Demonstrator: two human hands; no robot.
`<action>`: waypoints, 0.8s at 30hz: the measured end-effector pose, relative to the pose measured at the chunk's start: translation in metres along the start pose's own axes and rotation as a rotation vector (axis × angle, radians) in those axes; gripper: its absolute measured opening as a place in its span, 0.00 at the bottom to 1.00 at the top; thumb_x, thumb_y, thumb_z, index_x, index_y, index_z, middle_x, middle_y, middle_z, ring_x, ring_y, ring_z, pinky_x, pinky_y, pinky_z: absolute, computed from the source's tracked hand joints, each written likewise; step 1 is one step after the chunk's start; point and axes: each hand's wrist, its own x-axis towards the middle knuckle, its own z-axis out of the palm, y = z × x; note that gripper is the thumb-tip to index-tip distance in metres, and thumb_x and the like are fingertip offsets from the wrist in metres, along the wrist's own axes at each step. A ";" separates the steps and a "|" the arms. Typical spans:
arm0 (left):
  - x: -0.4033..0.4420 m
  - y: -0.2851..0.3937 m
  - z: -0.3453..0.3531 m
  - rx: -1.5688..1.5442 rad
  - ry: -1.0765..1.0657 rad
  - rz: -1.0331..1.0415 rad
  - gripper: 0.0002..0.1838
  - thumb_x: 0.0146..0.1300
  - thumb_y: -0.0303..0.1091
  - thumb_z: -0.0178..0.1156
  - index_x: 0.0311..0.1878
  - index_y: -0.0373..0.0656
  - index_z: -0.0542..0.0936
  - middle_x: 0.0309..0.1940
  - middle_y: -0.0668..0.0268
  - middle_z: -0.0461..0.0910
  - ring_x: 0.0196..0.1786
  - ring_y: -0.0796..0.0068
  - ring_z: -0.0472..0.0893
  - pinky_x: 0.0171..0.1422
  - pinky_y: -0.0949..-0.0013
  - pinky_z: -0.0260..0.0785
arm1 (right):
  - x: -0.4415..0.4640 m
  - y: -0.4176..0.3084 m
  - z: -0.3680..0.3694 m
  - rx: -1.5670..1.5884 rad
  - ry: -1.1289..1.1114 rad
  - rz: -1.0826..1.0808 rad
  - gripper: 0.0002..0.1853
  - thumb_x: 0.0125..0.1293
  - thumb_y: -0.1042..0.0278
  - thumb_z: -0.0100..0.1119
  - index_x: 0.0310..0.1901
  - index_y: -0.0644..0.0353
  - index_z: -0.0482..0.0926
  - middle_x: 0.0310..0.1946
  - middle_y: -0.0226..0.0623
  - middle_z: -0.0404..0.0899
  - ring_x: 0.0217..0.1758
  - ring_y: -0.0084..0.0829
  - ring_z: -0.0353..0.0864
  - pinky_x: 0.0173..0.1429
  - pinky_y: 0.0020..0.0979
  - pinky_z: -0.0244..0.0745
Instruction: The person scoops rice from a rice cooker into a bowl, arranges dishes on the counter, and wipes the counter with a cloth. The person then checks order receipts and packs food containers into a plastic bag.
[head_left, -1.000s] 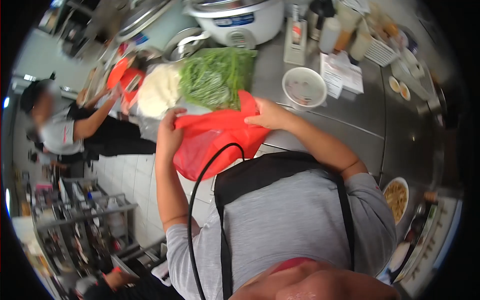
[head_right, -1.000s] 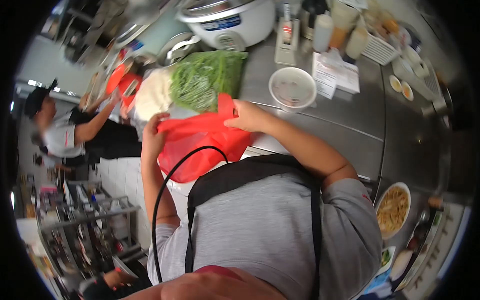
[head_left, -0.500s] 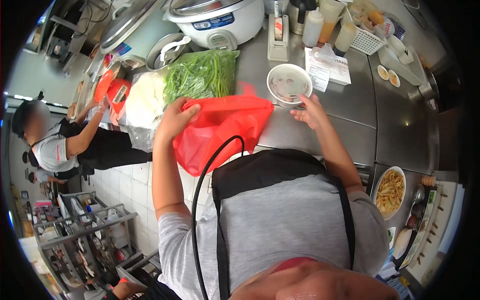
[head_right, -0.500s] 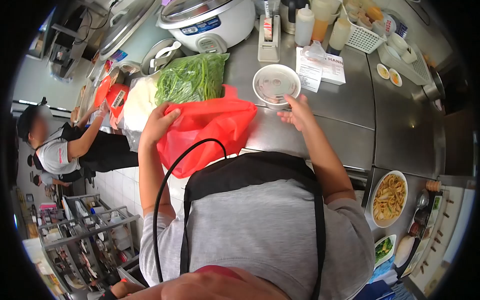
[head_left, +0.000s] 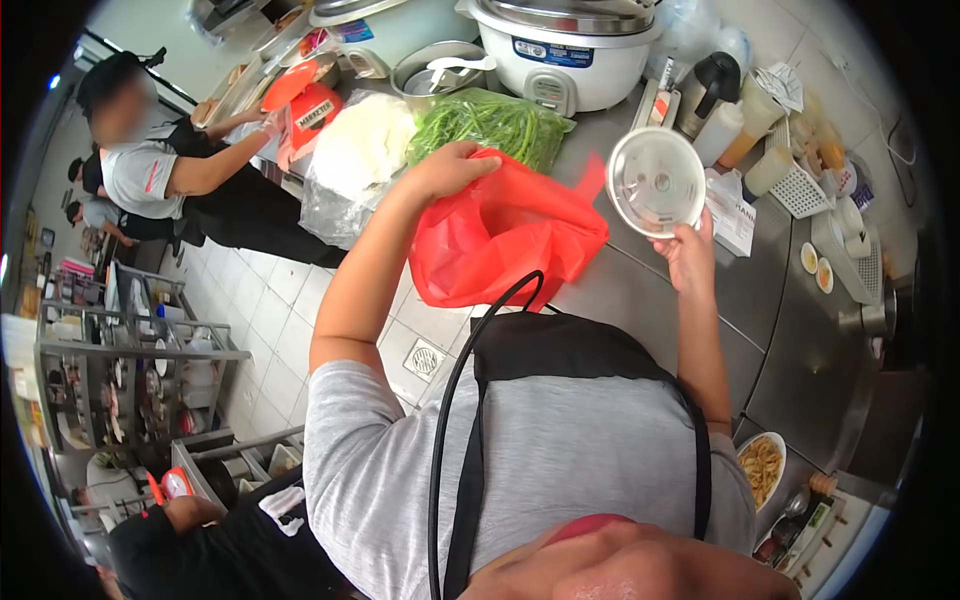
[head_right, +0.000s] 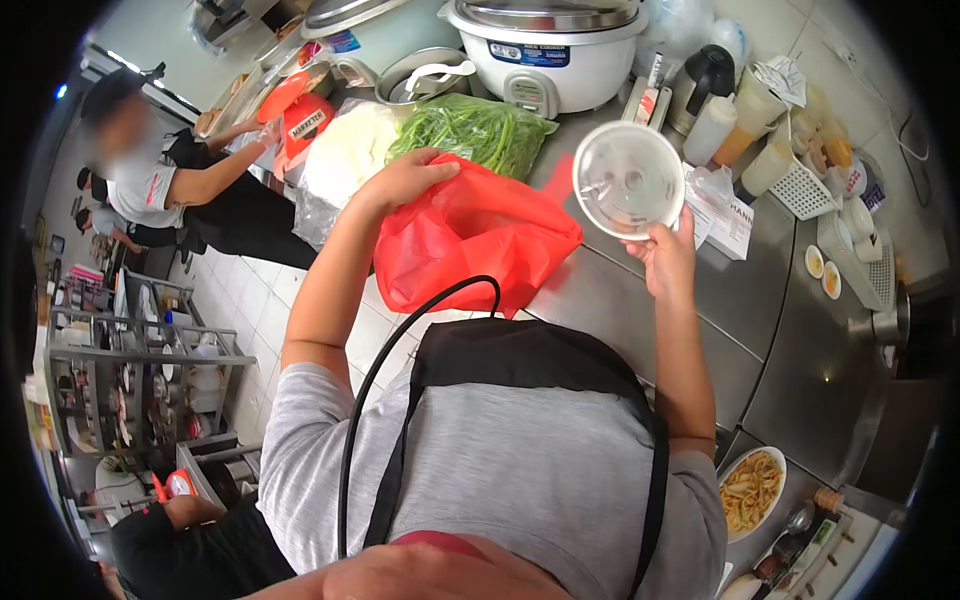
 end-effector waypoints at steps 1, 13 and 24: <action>0.003 0.005 0.002 -0.055 -0.017 -0.037 0.19 0.56 0.39 0.54 0.45 0.34 0.70 0.34 0.62 0.75 0.33 0.76 0.74 0.38 0.73 0.68 | -0.005 -0.015 0.019 -0.030 -0.050 -0.044 0.30 0.48 0.83 0.40 0.56 0.57 0.50 0.42 0.47 0.69 0.29 0.35 0.78 0.20 0.21 0.76; 0.010 0.062 0.029 0.287 0.196 0.289 0.19 0.53 0.36 0.48 0.46 0.33 0.71 0.36 0.51 0.76 0.41 0.58 0.76 0.44 0.63 0.68 | -0.022 0.073 0.094 -0.131 -0.320 0.210 0.30 0.50 0.84 0.40 0.58 0.58 0.52 0.45 0.39 0.68 0.31 0.28 0.77 0.22 0.19 0.75; -0.024 0.086 0.123 0.030 -0.549 0.460 0.24 0.57 0.40 0.50 0.54 0.35 0.63 0.45 0.54 0.70 0.49 0.65 0.71 0.52 0.66 0.61 | 0.011 0.071 0.076 0.410 -0.263 0.170 0.16 0.62 0.63 0.45 0.51 0.55 0.64 0.44 0.35 0.70 0.40 0.27 0.75 0.40 0.30 0.74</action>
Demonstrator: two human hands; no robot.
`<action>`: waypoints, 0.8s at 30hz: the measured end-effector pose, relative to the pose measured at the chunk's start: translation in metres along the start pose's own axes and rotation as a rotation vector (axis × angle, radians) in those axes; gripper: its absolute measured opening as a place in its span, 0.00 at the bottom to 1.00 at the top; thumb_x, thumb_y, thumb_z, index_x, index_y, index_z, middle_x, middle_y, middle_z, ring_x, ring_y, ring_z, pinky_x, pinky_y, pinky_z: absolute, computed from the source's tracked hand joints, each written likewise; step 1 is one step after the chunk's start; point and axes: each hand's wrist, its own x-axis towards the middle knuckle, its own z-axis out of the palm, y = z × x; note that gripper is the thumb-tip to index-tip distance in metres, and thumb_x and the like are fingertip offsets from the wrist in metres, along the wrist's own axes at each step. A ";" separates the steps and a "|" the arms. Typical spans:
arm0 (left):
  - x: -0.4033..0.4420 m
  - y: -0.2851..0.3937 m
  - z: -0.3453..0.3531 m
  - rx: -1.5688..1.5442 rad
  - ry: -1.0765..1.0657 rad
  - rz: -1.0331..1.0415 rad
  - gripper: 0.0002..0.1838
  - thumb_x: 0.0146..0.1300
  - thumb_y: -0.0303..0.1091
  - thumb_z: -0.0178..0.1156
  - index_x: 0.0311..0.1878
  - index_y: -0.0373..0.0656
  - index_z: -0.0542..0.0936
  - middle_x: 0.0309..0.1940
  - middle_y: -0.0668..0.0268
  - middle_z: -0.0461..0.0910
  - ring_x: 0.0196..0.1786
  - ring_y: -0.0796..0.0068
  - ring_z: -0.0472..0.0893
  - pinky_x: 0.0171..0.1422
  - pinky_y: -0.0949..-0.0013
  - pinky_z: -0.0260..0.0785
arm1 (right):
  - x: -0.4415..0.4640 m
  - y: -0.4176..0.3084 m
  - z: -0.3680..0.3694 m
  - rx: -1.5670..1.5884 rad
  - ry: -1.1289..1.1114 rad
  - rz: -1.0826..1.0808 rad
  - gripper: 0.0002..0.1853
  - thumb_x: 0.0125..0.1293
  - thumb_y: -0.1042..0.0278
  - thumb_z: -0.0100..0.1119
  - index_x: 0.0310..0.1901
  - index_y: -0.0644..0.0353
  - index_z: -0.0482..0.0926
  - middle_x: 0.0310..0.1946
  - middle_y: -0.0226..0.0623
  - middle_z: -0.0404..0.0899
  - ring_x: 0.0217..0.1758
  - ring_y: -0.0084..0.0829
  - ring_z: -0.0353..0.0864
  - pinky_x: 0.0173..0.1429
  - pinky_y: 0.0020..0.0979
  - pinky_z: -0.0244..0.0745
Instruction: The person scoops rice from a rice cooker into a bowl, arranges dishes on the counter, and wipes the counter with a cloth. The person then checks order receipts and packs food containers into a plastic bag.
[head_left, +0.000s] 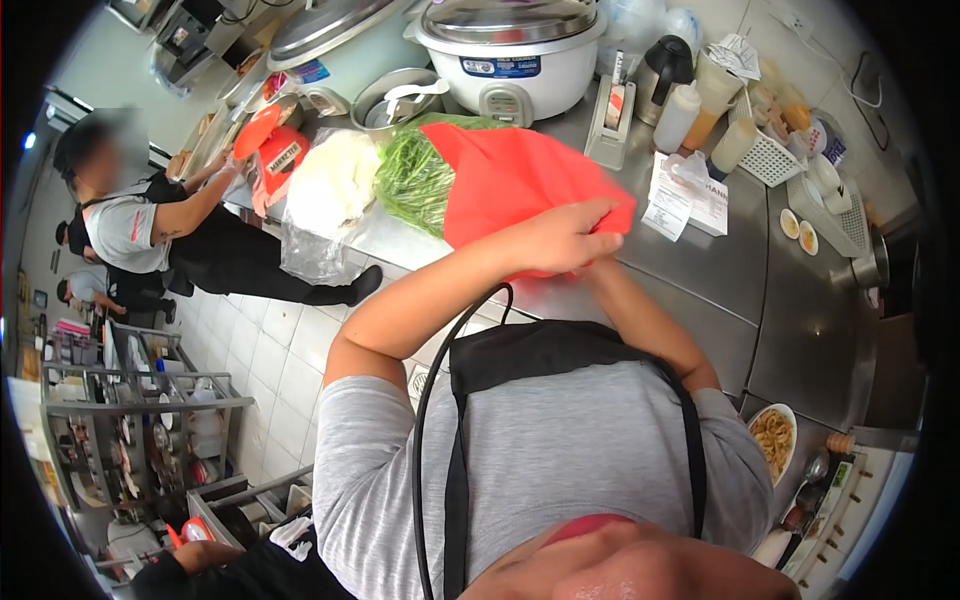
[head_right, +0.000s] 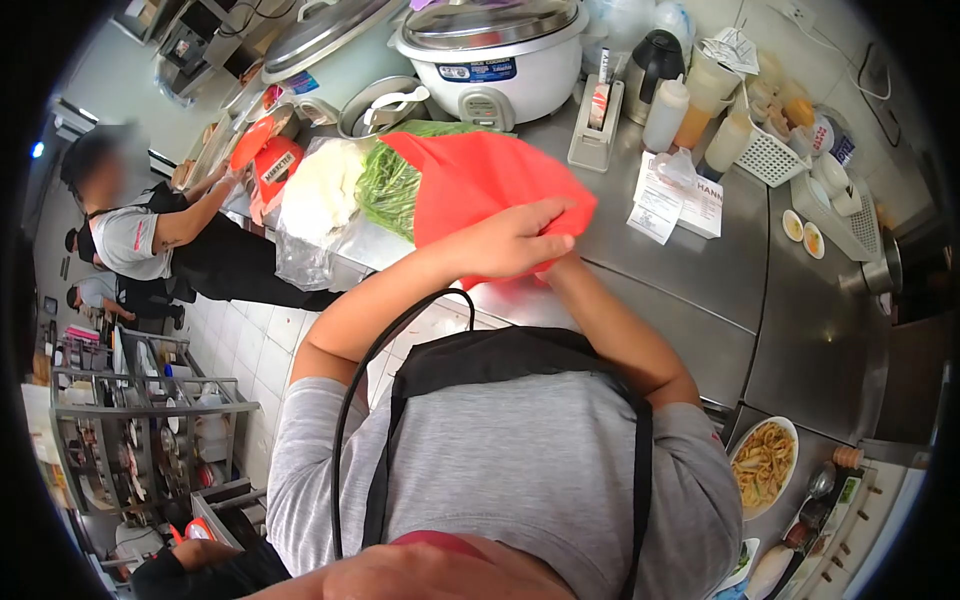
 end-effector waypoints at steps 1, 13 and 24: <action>0.005 0.000 -0.001 -0.041 -0.001 0.091 0.27 0.57 0.41 0.50 0.56 0.35 0.60 0.49 0.55 0.68 0.51 0.66 0.68 0.54 0.67 0.59 | -0.001 -0.006 0.003 -0.010 -0.025 0.002 0.16 0.62 0.63 0.45 0.51 0.55 0.64 0.45 0.35 0.70 0.41 0.27 0.74 0.40 0.30 0.74; -0.013 -0.100 -0.083 -0.285 0.924 0.145 0.18 0.58 0.38 0.48 0.49 0.38 0.67 0.39 0.62 0.72 0.40 0.74 0.72 0.43 0.72 0.63 | -0.028 -0.054 0.022 0.177 -0.054 0.086 0.14 0.62 0.65 0.42 0.49 0.56 0.65 0.44 0.36 0.71 0.41 0.29 0.75 0.39 0.29 0.74; 0.044 -0.143 0.030 -0.566 0.161 -0.298 0.16 0.59 0.40 0.48 0.45 0.38 0.72 0.26 0.71 0.75 0.25 0.80 0.73 0.27 0.76 0.65 | -0.004 -0.043 -0.031 -0.174 0.374 -0.069 0.22 0.54 0.78 0.39 0.52 0.52 0.56 0.39 0.43 0.72 0.31 0.38 0.78 0.31 0.30 0.77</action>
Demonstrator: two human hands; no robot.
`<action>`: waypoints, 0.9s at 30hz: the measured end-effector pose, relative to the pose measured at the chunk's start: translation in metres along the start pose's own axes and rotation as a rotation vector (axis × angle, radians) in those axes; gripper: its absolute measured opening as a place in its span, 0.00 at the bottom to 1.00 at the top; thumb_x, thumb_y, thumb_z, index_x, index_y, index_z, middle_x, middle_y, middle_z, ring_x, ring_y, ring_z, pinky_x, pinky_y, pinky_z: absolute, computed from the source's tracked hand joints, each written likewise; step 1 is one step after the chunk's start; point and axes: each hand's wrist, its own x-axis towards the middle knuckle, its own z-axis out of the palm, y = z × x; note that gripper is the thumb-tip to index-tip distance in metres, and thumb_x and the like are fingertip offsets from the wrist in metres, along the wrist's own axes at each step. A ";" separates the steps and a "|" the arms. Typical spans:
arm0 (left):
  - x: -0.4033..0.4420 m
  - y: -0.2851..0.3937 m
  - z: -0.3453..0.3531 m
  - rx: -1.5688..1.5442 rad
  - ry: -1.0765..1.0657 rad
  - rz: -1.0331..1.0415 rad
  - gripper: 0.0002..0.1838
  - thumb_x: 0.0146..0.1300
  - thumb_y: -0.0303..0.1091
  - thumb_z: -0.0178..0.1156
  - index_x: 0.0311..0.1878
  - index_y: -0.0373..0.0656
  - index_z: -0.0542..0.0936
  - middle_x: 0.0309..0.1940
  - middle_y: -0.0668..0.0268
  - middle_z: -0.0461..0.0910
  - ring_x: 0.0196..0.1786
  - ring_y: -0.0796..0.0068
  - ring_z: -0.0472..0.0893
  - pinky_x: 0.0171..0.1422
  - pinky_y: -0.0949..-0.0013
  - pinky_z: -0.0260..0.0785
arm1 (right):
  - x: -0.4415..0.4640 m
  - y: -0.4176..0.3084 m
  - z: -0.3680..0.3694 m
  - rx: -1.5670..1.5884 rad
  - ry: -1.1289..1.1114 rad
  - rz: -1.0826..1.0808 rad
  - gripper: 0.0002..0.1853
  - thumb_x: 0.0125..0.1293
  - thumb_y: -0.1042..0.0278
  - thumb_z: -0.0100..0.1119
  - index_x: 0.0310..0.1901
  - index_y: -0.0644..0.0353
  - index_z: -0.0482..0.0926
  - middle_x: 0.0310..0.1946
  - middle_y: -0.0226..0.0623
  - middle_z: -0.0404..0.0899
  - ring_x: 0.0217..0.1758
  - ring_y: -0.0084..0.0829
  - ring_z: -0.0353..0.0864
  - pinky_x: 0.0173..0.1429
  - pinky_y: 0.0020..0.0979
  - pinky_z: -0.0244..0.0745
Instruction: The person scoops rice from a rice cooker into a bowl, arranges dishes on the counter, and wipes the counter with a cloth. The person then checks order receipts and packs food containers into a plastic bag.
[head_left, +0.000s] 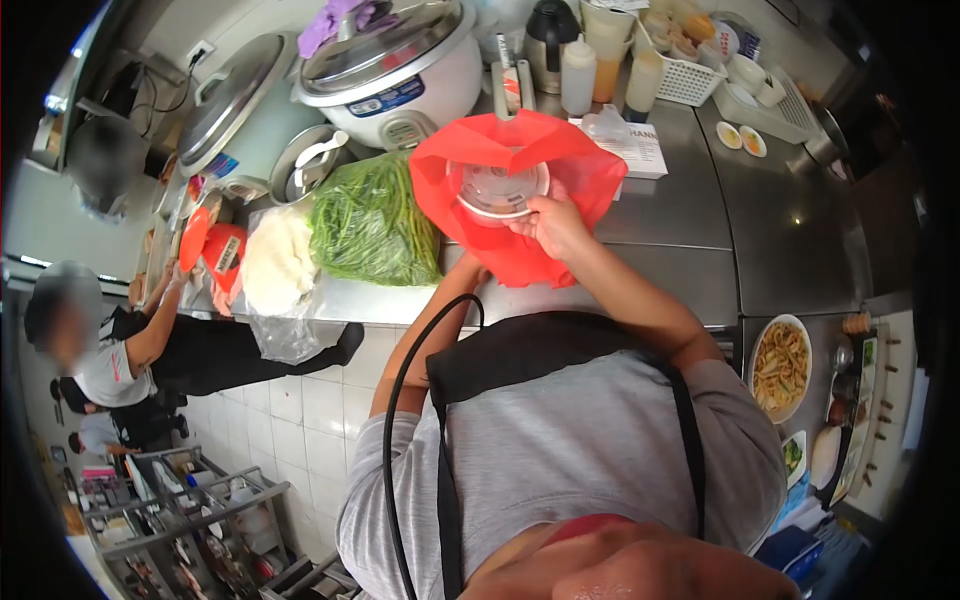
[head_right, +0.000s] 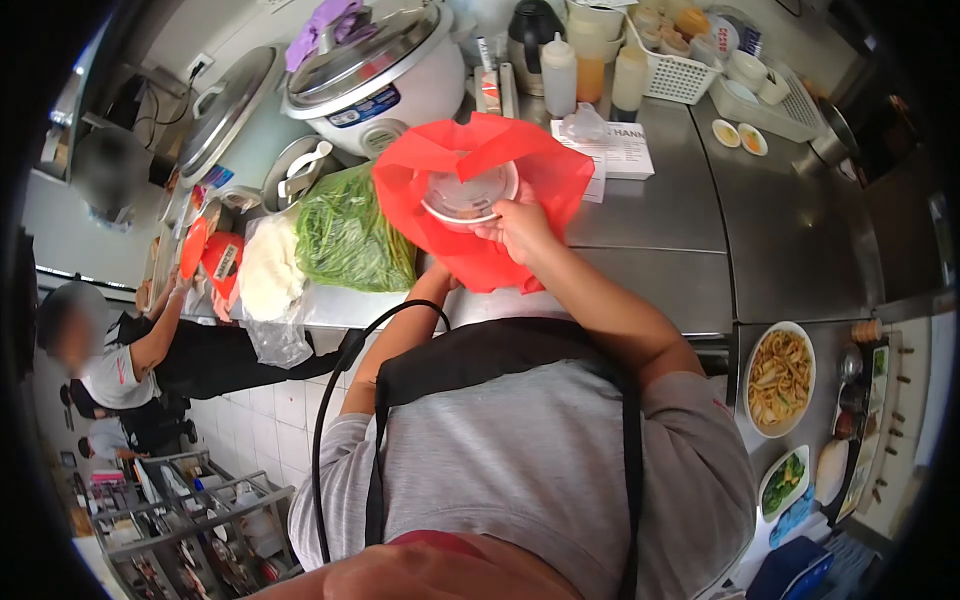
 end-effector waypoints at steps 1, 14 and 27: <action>-0.001 0.002 -0.003 0.108 -0.003 -0.050 0.16 0.59 0.40 0.48 0.44 0.38 0.72 0.25 0.72 0.76 0.24 0.81 0.73 0.26 0.76 0.65 | 0.008 0.003 -0.010 -0.039 0.063 0.063 0.24 0.54 0.79 0.38 0.53 0.50 0.53 0.40 0.43 0.72 0.31 0.37 0.78 0.28 0.30 0.77; -0.003 0.000 0.018 1.474 0.033 0.898 0.14 0.44 0.37 0.59 0.36 0.45 0.74 0.27 0.61 0.72 0.37 0.64 0.71 0.45 0.67 0.60 | 0.039 0.011 -0.048 -0.050 0.172 0.060 0.23 0.49 0.80 0.42 0.50 0.53 0.58 0.36 0.42 0.73 0.25 0.35 0.78 0.25 0.28 0.76; -0.023 0.134 0.009 1.174 -0.046 0.827 0.40 0.38 0.47 0.66 0.56 0.43 0.62 0.52 0.50 0.60 0.55 0.56 0.63 0.59 0.60 0.52 | 0.072 -0.050 -0.061 -0.910 -0.223 0.370 0.17 0.54 0.65 0.51 0.46 0.58 0.70 0.39 0.41 0.74 0.39 0.35 0.71 0.43 0.32 0.64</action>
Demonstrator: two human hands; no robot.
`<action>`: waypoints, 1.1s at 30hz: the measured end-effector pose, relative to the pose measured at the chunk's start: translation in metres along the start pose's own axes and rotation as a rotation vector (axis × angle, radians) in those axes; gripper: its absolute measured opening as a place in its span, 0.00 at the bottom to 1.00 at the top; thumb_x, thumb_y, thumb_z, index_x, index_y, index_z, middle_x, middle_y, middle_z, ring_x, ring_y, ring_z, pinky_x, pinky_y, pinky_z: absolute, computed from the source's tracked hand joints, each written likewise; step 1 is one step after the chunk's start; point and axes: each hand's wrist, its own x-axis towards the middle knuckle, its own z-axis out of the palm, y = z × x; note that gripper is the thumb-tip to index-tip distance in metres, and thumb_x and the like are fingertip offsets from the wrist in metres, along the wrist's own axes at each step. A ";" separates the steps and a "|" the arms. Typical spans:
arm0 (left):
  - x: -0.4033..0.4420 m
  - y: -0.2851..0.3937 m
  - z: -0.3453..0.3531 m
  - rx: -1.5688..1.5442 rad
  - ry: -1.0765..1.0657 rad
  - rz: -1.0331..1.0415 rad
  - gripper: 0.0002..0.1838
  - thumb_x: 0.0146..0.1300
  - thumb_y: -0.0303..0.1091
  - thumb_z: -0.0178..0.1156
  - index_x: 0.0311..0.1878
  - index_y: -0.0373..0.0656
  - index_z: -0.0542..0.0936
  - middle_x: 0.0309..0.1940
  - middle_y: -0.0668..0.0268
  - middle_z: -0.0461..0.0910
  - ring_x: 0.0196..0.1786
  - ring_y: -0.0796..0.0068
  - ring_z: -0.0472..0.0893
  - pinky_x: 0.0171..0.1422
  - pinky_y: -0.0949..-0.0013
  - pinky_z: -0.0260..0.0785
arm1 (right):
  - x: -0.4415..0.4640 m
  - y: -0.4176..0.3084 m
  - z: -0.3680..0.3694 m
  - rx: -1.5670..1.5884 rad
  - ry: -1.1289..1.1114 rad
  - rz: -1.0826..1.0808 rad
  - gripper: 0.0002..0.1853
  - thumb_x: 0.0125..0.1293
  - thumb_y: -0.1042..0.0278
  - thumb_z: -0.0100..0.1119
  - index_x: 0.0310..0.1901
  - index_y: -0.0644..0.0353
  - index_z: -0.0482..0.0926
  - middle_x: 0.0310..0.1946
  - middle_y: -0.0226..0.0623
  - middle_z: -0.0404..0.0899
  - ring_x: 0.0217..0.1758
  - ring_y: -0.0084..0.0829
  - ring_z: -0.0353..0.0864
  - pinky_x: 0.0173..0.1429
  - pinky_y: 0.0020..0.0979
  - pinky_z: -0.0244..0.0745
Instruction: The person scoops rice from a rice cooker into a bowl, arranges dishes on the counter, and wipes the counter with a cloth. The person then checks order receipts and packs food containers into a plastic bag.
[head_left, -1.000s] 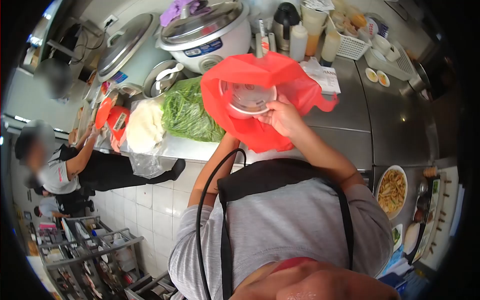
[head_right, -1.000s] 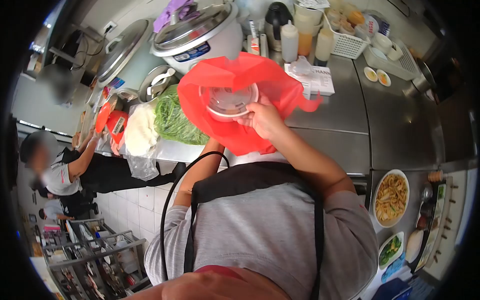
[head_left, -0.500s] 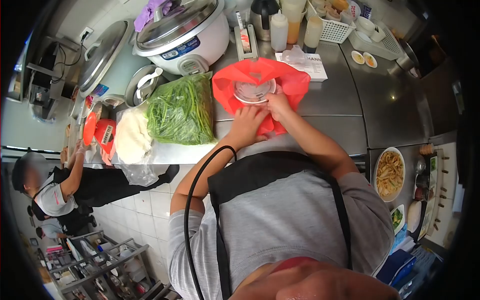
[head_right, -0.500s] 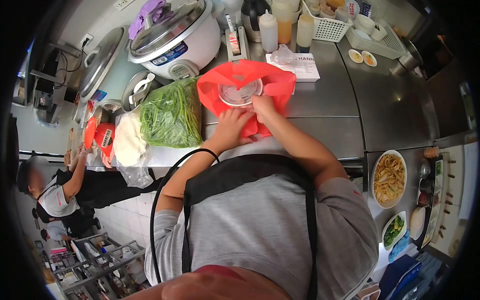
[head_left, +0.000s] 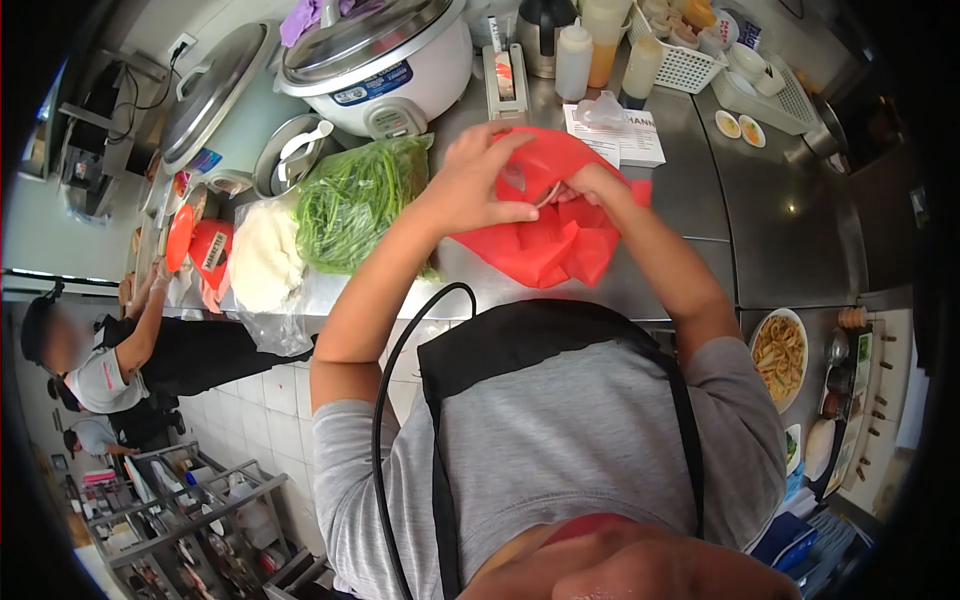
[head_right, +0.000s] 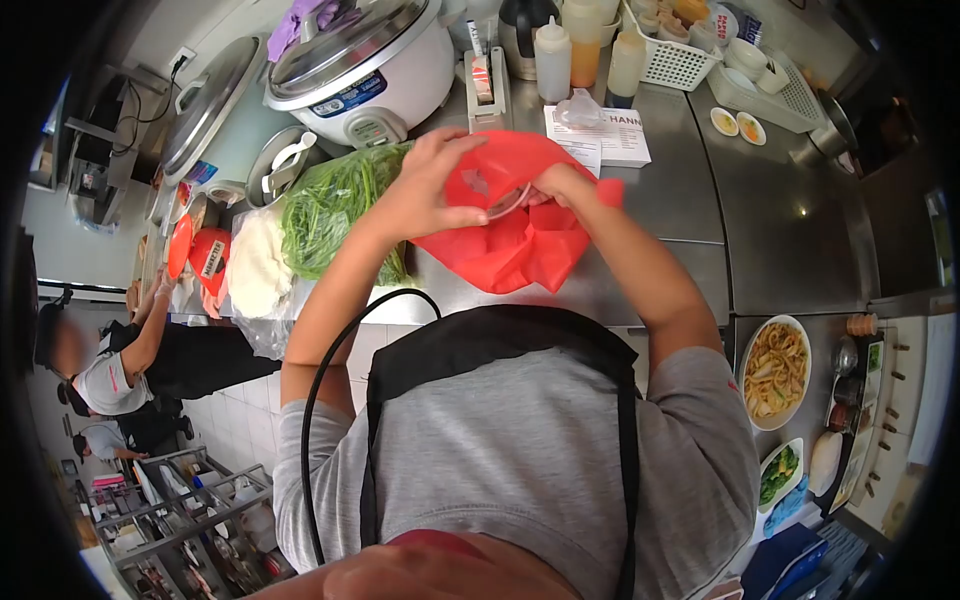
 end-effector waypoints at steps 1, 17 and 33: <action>0.005 -0.002 0.007 0.212 0.021 -0.008 0.42 0.37 0.48 0.66 0.57 0.44 0.61 0.52 0.50 0.59 0.56 0.54 0.61 0.60 0.58 0.51 | 0.002 -0.003 -0.002 -0.086 -0.039 0.003 0.19 0.53 0.64 0.53 0.48 0.57 0.69 0.42 0.43 0.73 0.44 0.40 0.70 0.49 0.36 0.63; 0.031 -0.035 -0.022 -0.356 0.352 -0.471 0.07 0.56 0.28 0.48 0.31 0.37 0.74 0.17 0.63 0.74 0.19 0.77 0.73 0.26 0.74 0.64 | -0.041 -0.039 -0.029 -0.714 -0.248 0.086 0.26 0.45 0.75 0.52 0.51 0.56 0.67 0.41 0.35 0.74 0.44 0.26 0.72 0.43 0.28 0.69; -0.026 -0.028 -0.012 -0.983 0.043 -0.789 0.13 0.56 0.33 0.54 0.36 0.30 0.75 0.27 0.64 0.78 0.26 0.81 0.75 0.33 0.77 0.68 | 0.077 0.025 -0.126 -0.709 0.686 -0.473 0.19 0.52 0.69 0.48 0.48 0.56 0.68 0.41 0.46 0.72 0.43 0.41 0.72 0.46 0.33 0.67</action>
